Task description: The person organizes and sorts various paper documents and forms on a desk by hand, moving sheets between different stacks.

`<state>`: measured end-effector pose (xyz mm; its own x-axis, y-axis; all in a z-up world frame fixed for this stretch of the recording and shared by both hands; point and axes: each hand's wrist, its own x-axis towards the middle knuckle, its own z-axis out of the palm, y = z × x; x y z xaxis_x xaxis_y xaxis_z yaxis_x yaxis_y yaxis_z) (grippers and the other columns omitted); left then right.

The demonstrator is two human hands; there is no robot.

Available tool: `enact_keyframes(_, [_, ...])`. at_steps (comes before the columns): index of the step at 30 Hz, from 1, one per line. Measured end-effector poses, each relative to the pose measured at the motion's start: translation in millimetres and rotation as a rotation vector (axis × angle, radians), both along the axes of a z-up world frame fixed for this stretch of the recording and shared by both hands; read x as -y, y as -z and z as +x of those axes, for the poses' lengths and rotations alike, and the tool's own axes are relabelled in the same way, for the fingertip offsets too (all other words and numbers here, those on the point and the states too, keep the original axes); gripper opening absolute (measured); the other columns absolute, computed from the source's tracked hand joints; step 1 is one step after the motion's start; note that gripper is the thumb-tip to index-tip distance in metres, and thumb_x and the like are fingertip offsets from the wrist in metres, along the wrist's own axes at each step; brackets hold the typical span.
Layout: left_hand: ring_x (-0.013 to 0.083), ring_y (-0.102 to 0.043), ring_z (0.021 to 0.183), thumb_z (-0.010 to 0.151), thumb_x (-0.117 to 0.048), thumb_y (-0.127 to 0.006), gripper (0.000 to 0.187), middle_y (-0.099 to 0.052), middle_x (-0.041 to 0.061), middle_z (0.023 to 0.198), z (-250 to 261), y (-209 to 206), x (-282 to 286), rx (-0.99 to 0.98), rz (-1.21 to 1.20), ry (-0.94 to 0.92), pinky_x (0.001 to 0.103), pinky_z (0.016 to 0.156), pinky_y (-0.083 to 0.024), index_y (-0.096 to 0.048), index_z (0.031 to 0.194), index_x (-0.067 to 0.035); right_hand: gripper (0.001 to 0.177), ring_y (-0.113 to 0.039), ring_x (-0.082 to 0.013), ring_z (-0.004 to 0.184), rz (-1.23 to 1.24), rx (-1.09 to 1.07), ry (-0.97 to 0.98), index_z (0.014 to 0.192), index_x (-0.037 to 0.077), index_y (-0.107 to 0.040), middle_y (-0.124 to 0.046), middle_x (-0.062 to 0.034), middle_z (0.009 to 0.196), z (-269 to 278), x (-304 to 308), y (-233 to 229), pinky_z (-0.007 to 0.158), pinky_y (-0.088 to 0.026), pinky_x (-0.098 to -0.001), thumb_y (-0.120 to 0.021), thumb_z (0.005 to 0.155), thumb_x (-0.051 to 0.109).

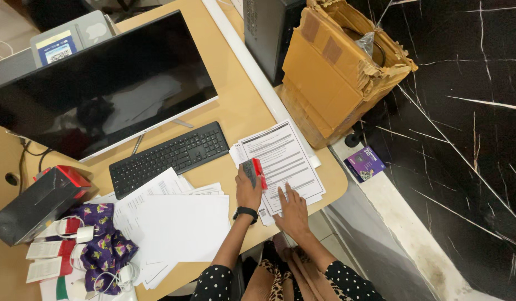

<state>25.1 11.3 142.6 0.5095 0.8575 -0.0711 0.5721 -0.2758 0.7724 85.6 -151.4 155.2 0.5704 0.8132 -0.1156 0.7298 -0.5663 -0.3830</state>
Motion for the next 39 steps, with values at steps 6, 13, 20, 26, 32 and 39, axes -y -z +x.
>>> enact_keyframes(6, [0.0472, -0.051, 0.133, 0.093, -0.043, -0.07, 0.088, -0.05, 0.038, 0.142, 16, 100, -17, 0.055, -0.223, -0.151, 0.046, 0.113, -0.04, -0.031, 0.151, 0.011, 0.106, -0.029, -0.0426, 0.14, 0.114, -0.123, 0.053, 0.15, 0.002, -0.041, -0.026, -0.026, 0.158, 18, 5, -8, 0.112, -0.025, -0.0546, -0.086, 0.068, 0.052])
enact_keyframes(13, [0.0458, -0.041, 0.141, 0.095, -0.037, -0.068, 0.091, -0.039, 0.04, 0.149, -5, 146, -16, 0.089, -0.323, -0.183, 0.043, 0.118, -0.032, -0.023, 0.149, 0.019, 0.092, -0.036, -0.0449, 0.14, 0.251, -0.046, 0.381, 0.149, -0.003, -0.041, -0.035, -0.0269, 0.154, 76, 24, 40, 0.113, -0.034, -0.0549, -0.084, 0.079, 0.039])
enact_keyframes(20, [0.0424, -0.037, 0.144, 0.096, -0.03, -0.064, 0.083, -0.036, 0.036, 0.153, -6, 150, 2, 0.111, -0.353, -0.103, 0.041, 0.12, -0.029, -0.023, 0.15, 0.017, 0.097, -0.039, -0.0428, 0.139, 0.221, -0.066, 0.326, 0.149, -0.006, -0.038, -0.038, -0.0263, 0.154, 79, 16, 57, 0.112, -0.036, -0.0507, -0.086, 0.072, 0.027])
enact_keyframes(26, [0.0436, -0.041, 0.144, 0.097, -0.034, -0.059, 0.075, -0.043, 0.036, 0.151, -16, 152, 13, 0.015, -0.415, -0.025, 0.041, 0.121, -0.031, -0.033, 0.148, 0.015, 0.089, -0.04, -0.0417, 0.138, 0.273, -0.038, 0.275, 0.147, -0.005, -0.041, -0.041, -0.0262, 0.151, 65, 12, 45, 0.113, -0.034, -0.0509, -0.086, 0.074, 0.02])
enact_keyframes(32, [0.0511, -0.017, 0.152, 0.102, -0.042, -0.056, 0.084, -0.017, 0.043, 0.158, -15, 156, 37, -0.085, -0.347, 0.1, 0.043, 0.125, -0.018, -0.02, 0.152, 0.016, 0.085, -0.042, -0.0383, 0.14, 0.264, -0.106, 0.307, 0.15, -0.002, -0.041, -0.045, -0.0227, 0.151, 71, 14, 43, 0.117, -0.033, -0.0467, -0.082, 0.077, 0.013])
enact_keyframes(39, [0.0556, -0.016, 0.149, 0.1, -0.042, -0.056, 0.086, -0.009, 0.049, 0.156, -19, 156, 56, -0.149, -0.387, 0.13, 0.044, 0.123, -0.021, -0.018, 0.154, 0.013, 0.087, -0.034, -0.0381, 0.145, 0.158, -0.016, 0.251, 0.15, 0.001, -0.041, -0.036, -0.0242, 0.158, 68, 19, 44, 0.117, -0.025, -0.0496, -0.084, 0.075, 0.013])
